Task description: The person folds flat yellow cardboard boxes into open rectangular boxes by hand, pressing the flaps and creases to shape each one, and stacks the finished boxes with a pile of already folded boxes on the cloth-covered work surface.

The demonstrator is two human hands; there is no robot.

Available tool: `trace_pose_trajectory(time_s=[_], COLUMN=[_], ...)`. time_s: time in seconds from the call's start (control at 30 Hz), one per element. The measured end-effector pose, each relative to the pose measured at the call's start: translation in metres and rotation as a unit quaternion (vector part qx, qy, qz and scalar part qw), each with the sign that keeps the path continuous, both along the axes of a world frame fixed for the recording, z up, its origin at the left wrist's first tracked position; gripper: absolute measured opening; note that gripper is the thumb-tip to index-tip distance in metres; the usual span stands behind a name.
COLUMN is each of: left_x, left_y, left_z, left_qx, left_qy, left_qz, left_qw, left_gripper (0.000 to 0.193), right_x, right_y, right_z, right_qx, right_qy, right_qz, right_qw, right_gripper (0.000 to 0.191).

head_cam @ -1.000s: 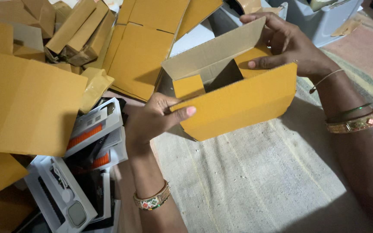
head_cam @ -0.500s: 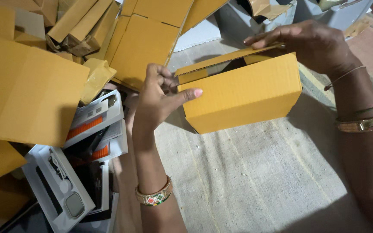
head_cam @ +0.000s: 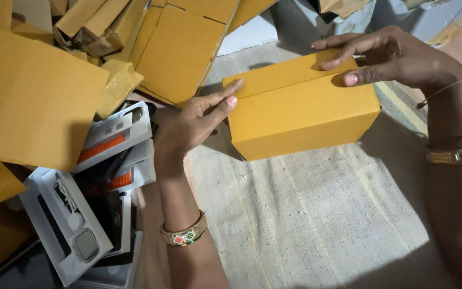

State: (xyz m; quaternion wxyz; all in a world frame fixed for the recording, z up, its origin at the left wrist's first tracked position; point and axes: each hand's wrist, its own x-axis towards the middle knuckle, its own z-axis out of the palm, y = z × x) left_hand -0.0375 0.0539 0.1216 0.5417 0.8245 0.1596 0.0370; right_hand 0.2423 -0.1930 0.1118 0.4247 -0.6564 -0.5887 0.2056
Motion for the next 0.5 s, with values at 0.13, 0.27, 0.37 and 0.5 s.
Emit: trace_pose_trajectory(time_s=[0.13,0.27,0.37,0.5], left_x=[-0.002,-0.005,-0.003,-0.001], left_y=[-0.004,-0.008,-0.008,-0.003], left_z=[0.008,0.012,0.011,0.005], left_qx=[0.032,0.029,0.026,0.031], left_qy=[0.039,0.03,0.009,0.026], left_qz=[0.024,0.034,0.012,0.016], left_qw=[0.998,0.999,1.0,0.999], left_gripper=[0.062,0.06,0.06,0.06], right_x=[-0.005,-0.005,-0.003,-0.001], right_y=[0.001,0.002,0.0,-0.001], right_z=[0.005,0.008,0.005,0.002], right_qx=[-0.024,-0.024,-0.024,-0.03], right_qy=[-0.015,-0.028,-0.026,-0.013], right_qz=[-0.013,0.013,0.007,0.002], right_qw=[1.0,0.999,0.999,0.999], right_gripper=[0.047,0.05,0.043,0.038])
